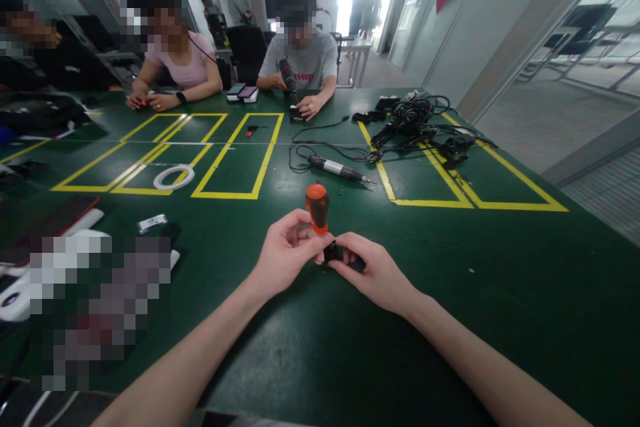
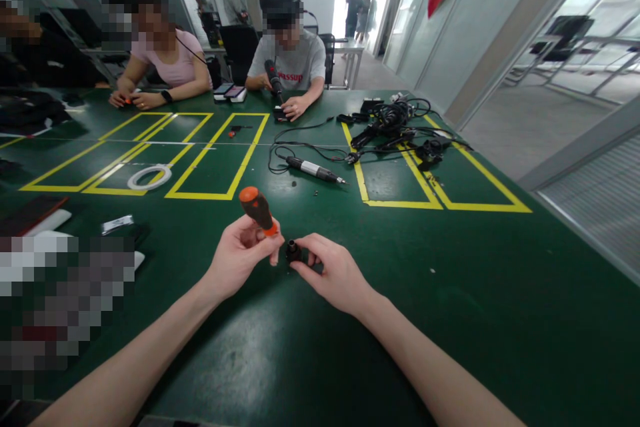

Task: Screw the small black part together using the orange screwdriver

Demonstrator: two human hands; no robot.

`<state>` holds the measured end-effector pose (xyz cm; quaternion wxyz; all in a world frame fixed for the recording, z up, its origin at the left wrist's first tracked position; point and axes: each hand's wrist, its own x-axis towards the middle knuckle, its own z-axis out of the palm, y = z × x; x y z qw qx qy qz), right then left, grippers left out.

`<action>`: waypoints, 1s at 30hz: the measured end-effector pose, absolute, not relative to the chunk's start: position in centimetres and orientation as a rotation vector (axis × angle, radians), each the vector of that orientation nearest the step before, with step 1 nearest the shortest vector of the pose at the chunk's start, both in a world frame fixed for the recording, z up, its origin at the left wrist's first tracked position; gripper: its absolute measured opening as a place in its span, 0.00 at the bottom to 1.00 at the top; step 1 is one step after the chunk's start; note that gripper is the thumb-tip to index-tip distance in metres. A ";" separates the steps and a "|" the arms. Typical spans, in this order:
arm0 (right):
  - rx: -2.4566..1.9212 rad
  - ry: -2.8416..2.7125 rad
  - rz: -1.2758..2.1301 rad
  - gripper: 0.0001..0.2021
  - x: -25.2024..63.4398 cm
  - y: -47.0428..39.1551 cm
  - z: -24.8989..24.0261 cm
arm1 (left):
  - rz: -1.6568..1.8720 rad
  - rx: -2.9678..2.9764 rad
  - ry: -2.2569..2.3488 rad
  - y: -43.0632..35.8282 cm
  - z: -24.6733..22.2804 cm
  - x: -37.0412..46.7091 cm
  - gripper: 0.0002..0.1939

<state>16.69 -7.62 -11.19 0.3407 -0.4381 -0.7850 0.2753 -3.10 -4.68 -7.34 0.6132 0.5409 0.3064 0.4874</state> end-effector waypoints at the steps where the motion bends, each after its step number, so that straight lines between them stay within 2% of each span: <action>1: -1.138 -2.042 0.713 0.07 16.7 -7.6 -11.2 | 1.121 1.277 0.690 -4.7 -7.3 -3.1 0.16; 6: -1.135 -2.046 0.709 0.07 16.7 -7.6 -11.3 | 1.104 1.390 0.645 -4.7 -6.8 -3.3 0.16; 20: -1.139 -2.049 0.720 0.06 16.7 -7.6 -11.2 | 1.076 1.207 0.690 -4.8 -7.2 -3.1 0.21; 30: -1.130 -2.050 0.701 0.08 16.7 -7.5 -11.4 | 1.071 1.257 0.747 -4.8 -7.0 -3.0 0.19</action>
